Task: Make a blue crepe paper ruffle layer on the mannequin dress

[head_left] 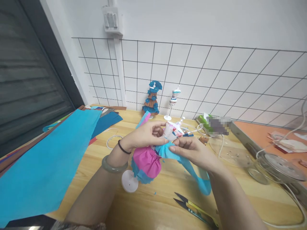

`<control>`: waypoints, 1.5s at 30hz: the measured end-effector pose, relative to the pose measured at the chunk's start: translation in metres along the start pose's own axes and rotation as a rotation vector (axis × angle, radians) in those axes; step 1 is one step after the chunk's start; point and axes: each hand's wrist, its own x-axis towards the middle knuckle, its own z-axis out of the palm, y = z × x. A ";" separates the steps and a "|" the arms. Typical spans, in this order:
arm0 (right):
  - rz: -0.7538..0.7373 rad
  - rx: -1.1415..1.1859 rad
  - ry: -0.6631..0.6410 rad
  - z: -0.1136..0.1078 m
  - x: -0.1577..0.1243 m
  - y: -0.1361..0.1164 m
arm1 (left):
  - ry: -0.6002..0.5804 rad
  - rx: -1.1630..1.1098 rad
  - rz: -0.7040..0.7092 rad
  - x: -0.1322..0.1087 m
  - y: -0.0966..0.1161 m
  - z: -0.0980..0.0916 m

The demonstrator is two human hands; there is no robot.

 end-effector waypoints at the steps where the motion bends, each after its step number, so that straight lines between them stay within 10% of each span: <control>1: -0.001 0.011 0.026 0.000 0.000 0.000 | -0.005 0.002 0.000 0.000 -0.001 0.000; 22: -0.073 -0.249 0.310 0.002 0.007 0.012 | -0.062 -0.059 0.034 0.010 -0.016 0.005; 45: -0.074 -0.328 0.234 0.001 -0.002 -0.001 | -0.007 -0.068 0.049 0.012 -0.021 0.003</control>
